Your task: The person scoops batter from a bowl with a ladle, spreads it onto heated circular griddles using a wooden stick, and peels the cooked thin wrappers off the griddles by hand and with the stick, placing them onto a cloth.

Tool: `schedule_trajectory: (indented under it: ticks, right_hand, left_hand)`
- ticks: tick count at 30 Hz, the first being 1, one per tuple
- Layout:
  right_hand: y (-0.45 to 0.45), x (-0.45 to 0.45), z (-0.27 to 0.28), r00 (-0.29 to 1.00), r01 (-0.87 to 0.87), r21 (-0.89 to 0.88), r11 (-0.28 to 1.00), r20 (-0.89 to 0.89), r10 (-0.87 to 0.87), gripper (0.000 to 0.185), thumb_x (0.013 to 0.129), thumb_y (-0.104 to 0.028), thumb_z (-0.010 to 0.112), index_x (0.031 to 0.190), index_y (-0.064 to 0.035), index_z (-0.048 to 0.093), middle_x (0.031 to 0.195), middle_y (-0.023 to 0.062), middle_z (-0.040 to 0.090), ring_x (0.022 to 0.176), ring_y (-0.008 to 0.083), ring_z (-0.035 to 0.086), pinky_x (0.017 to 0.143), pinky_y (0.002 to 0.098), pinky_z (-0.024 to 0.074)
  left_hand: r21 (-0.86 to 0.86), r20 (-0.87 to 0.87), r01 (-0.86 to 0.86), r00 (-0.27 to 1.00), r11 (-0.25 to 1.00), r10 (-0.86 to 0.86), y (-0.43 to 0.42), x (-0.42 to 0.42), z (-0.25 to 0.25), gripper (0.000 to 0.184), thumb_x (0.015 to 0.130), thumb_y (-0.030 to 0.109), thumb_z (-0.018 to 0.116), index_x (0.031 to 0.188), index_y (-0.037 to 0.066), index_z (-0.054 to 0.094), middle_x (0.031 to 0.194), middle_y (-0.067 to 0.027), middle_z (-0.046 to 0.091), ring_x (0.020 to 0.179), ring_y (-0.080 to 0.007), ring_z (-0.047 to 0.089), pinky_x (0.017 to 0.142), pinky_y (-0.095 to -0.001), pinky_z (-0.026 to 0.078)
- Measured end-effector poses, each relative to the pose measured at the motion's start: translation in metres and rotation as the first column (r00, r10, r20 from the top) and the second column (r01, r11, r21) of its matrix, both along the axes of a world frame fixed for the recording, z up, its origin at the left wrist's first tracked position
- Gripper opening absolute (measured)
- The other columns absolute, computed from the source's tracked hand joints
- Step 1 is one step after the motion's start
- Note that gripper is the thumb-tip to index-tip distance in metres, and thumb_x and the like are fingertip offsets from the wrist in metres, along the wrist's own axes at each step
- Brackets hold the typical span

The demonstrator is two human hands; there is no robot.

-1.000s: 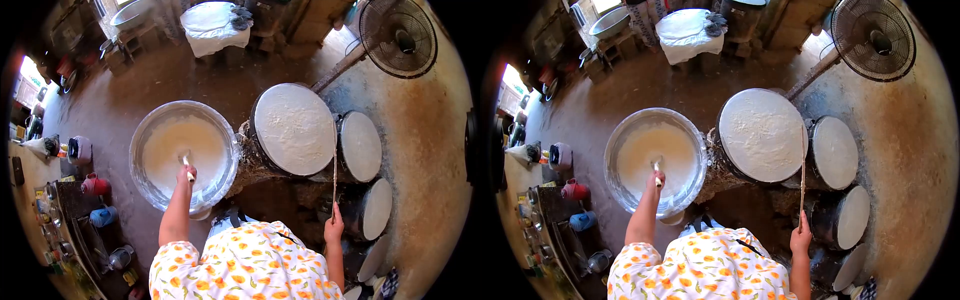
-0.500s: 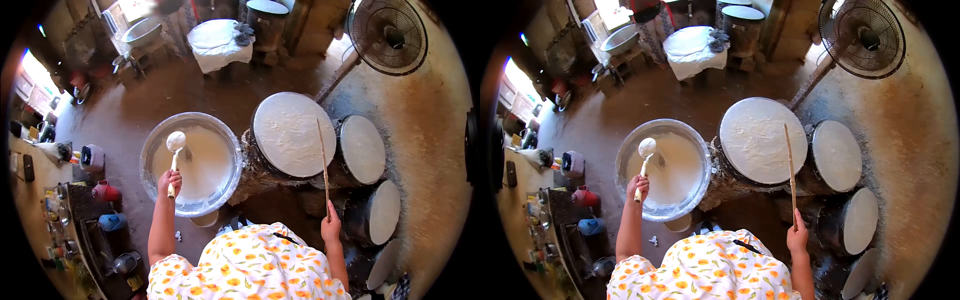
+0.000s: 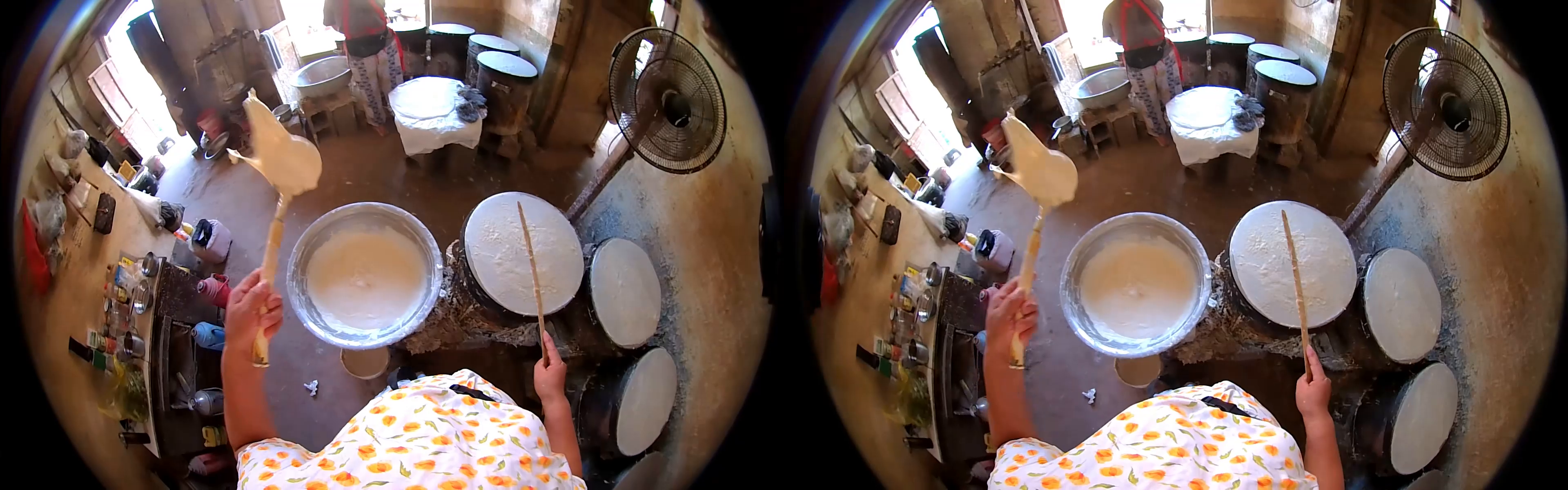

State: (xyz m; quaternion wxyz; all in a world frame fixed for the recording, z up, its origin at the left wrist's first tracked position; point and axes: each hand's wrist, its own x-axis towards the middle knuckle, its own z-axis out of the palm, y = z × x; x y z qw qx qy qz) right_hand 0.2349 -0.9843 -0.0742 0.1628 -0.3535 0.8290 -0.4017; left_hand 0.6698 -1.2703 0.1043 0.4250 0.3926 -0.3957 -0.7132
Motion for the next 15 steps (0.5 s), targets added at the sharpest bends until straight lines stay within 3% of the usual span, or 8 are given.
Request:
schedule_trajectory:
  ticks: [2,4,5,7,8,12,14,15]
  right_hand:
    - [-0.003,0.001,0.001,0.999,-0.033,0.017,0.999,-0.011,0.033,0.058,0.077,0.010,0.044,0.131,-0.0098,0.051,0.120,0.0191,0.060,0.108,0.0218,0.061,0.085,0.0272,0.0457]
    - [-0.003,0.001,0.003,0.999,-0.050,0.028,0.998,0.017,0.049,0.057,0.077,0.010,0.044,0.131,-0.0096,0.051,0.120,0.0190,0.060,0.109,0.0222,0.060,0.085,0.0273,0.0456]
    - [-0.001,0.002,0.003,0.997,-0.068,0.033,0.997,0.045,0.066,0.057,0.077,0.010,0.045,0.131,-0.0094,0.051,0.120,0.0189,0.060,0.110,0.0226,0.060,0.086,0.0274,0.0455]
    - [0.000,0.003,0.003,0.996,-0.089,0.006,0.996,0.009,0.089,0.057,0.078,0.010,0.045,0.131,-0.0092,0.051,0.120,0.0188,0.060,0.111,0.0236,0.059,0.087,0.0275,0.0453]
    - [0.000,0.003,0.003,0.993,-0.112,-0.030,0.993,-0.027,0.112,0.056,0.078,0.010,0.045,0.131,-0.0091,0.051,0.121,0.0187,0.059,0.113,0.0246,0.058,0.088,0.0276,0.0452]
    - [0.003,0.002,0.008,0.996,-0.091,0.047,0.995,-0.001,0.092,0.056,0.079,0.010,0.046,0.131,-0.0088,0.051,0.121,0.0191,0.059,0.113,0.0263,0.057,0.087,0.0278,0.0456]
    - [0.003,0.003,0.007,0.995,-0.093,0.028,0.995,-0.017,0.094,0.055,0.078,0.010,0.046,0.131,-0.0088,0.051,0.120,0.0196,0.059,0.112,0.0266,0.058,0.086,0.0282,0.0465]
    - [0.003,0.004,0.005,0.995,-0.097,0.008,0.995,-0.032,0.097,0.055,0.078,0.010,0.047,0.130,-0.0088,0.051,0.120,0.0200,0.059,0.110,0.0268,0.059,0.084,0.0286,0.0474]
  left_hand:
    - [0.053,-0.045,0.039,0.998,0.998,-0.037,-0.006,0.000,-0.044,0.019,0.096,0.013,0.043,0.112,0.003,0.044,0.068,-0.0028,0.044,0.042,-0.0073,0.041,0.033,-0.0224,0.038]
    - [0.386,-0.278,0.079,0.960,0.919,0.034,-0.009,0.001,-0.085,0.016,0.095,0.012,0.041,0.108,0.002,0.043,0.067,-0.0024,0.043,0.043,-0.0075,0.040,0.033,-0.0226,0.038]
    - [0.394,-0.278,0.080,0.960,0.916,0.035,-0.007,0.002,-0.098,0.016,0.095,0.012,0.041,0.108,0.002,0.043,0.067,-0.0024,0.043,0.043,-0.0075,0.040,0.033,-0.0226,0.038]
    - [0.616,-0.407,0.172,0.905,0.769,0.124,-0.003,0.003,-0.111,0.029,0.097,0.015,0.037,0.118,-0.004,0.042,0.068,-0.0001,0.040,0.045,-0.0064,0.040,0.036,-0.0210,0.039]
    - [0.618,-0.409,0.178,0.905,0.766,0.120,0.002,0.007,-0.113,0.029,0.097,0.015,0.037,0.118,-0.004,0.042,0.068,-0.0001,0.040,0.045,-0.0064,0.040,0.036,-0.0210,0.039]
    - [0.324,-0.487,0.205,0.873,0.924,-0.023,0.026,0.009,-0.066,0.030,0.096,0.009,0.037,0.123,-0.004,0.039,0.069,-0.0022,0.042,0.043,-0.0070,0.039,0.032,-0.0214,0.037]
    - [0.206,-0.323,0.147,0.944,0.967,-0.074,0.017,0.009,-0.080,0.027,0.096,0.009,0.037,0.120,-0.002,0.041,0.069,-0.0025,0.043,0.043,-0.0064,0.039,0.034,-0.0204,0.036]
    - [0.207,-0.321,0.149,0.944,0.967,-0.077,0.007,0.008,-0.089,0.027,0.096,0.009,0.037,0.120,-0.002,0.041,0.069,-0.0025,0.043,0.043,-0.0064,0.039,0.034,-0.0204,0.036]
